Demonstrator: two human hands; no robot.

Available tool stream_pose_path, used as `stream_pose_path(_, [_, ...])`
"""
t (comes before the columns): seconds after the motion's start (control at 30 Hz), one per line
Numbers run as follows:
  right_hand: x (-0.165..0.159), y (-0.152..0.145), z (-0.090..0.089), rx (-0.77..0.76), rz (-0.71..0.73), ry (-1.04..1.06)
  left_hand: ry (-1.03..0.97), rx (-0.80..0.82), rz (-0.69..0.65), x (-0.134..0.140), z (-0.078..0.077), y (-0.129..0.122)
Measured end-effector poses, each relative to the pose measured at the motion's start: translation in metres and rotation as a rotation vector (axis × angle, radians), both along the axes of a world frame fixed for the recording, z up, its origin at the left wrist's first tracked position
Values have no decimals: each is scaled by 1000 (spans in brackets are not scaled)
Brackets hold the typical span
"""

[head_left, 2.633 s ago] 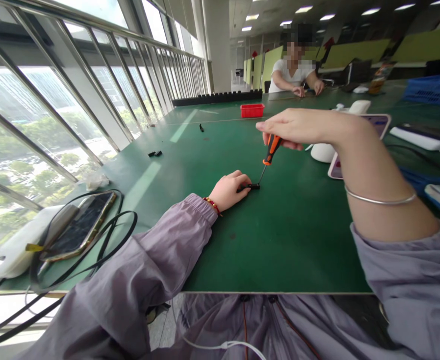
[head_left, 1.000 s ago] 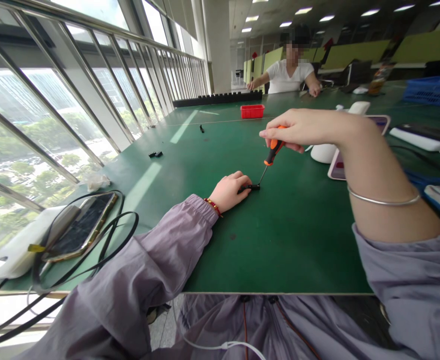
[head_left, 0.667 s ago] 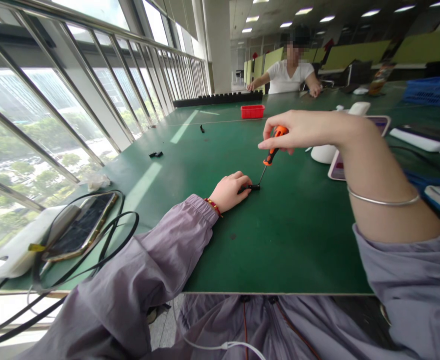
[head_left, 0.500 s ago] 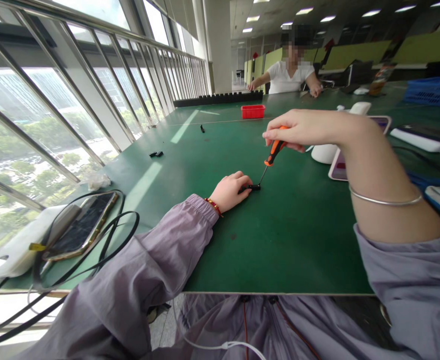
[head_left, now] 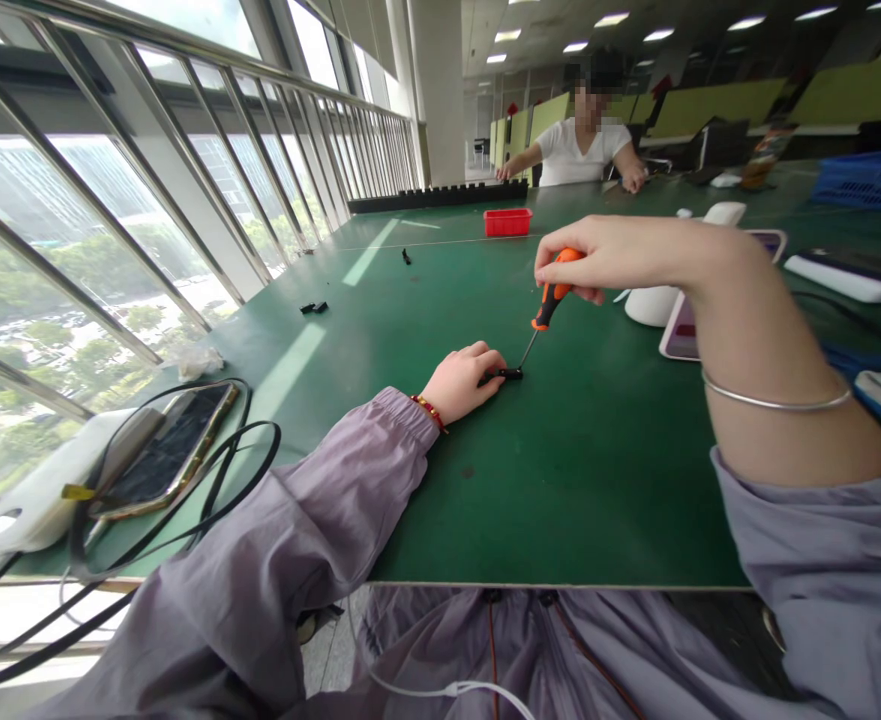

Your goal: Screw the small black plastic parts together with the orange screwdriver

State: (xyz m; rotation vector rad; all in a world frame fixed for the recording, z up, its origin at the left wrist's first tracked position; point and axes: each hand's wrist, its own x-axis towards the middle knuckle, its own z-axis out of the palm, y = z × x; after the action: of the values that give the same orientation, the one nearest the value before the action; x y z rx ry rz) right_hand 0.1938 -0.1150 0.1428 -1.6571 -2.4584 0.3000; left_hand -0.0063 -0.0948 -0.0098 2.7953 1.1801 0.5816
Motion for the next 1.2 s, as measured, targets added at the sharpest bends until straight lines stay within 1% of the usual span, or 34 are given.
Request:
stream_pose_path(0.1, [1, 4, -2, -4, -5, 23, 1, -3, -2, 0, 0, 0])
stream_pose_path(0.27, [2, 1, -1, -20, -71, -18, 2, 4, -9, -1, -1, 1])
stream_pose_path(0.43, [4, 4, -3, 2, 12, 13, 2, 7, -9, -1, -2, 2])
stream_pose_path(0.5, [3, 5, -4, 19, 17, 8, 1, 4, -7, -1, -2, 2])
stream_pose_path(0.67, [1, 2, -3, -16, -76, 9, 3, 3, -8, -1, -1, 0])
stream_pose_path(0.77, [3, 3, -3, -38, -50, 36, 7, 3, -4, -1, 0, 0])
stream_pose_path(0.9, [4, 5, -4, -2, -2, 26, 13, 5, 2, -1, 0, 0])
stream_pose_path(1.1, [0, 2, -3, -46, -20, 33, 11, 9, -3, -1, -1, 1])
stream_pose_path(1.2, [2, 3, -3, -41, 15, 36, 9, 8, -4, -1, -1, 1])
